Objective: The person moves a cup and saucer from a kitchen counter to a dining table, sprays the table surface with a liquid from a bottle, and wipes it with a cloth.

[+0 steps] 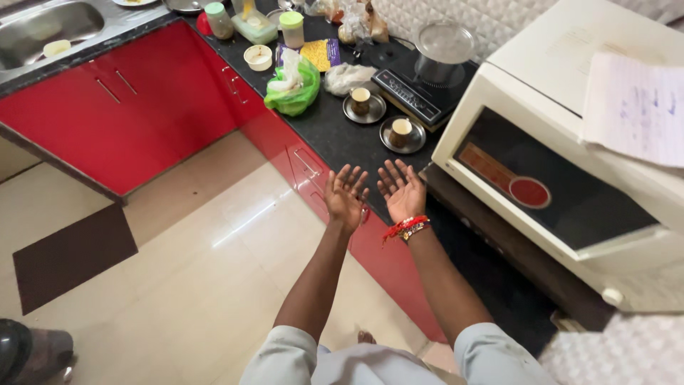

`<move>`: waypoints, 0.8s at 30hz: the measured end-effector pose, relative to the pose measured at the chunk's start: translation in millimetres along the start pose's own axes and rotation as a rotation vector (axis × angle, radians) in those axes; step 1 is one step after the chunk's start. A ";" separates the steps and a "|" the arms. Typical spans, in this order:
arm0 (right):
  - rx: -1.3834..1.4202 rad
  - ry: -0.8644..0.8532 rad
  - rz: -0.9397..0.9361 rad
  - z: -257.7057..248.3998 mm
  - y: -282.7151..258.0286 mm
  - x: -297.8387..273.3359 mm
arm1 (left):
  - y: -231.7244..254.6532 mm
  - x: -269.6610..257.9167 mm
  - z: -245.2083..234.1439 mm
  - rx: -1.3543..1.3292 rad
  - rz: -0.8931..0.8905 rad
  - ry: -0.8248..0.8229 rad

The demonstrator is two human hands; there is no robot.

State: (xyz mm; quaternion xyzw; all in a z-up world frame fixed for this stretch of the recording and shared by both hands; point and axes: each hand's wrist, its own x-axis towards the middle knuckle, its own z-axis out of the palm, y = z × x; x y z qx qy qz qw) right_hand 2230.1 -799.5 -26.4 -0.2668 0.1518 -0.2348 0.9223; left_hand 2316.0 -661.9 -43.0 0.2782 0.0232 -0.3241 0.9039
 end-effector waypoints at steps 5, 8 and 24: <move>0.001 0.023 0.019 5.5 15.4 45.6 | 14.9 49.9 -7.9 -0.010 -0.005 -0.008; -0.009 0.062 0.006 9.7 24.4 78.2 | 29.7 83.7 -14.8 -0.005 -0.029 -0.027; 0.123 0.284 -0.115 42.7 93.6 234.0 | 119.1 273.1 -48.2 0.100 -0.251 -0.117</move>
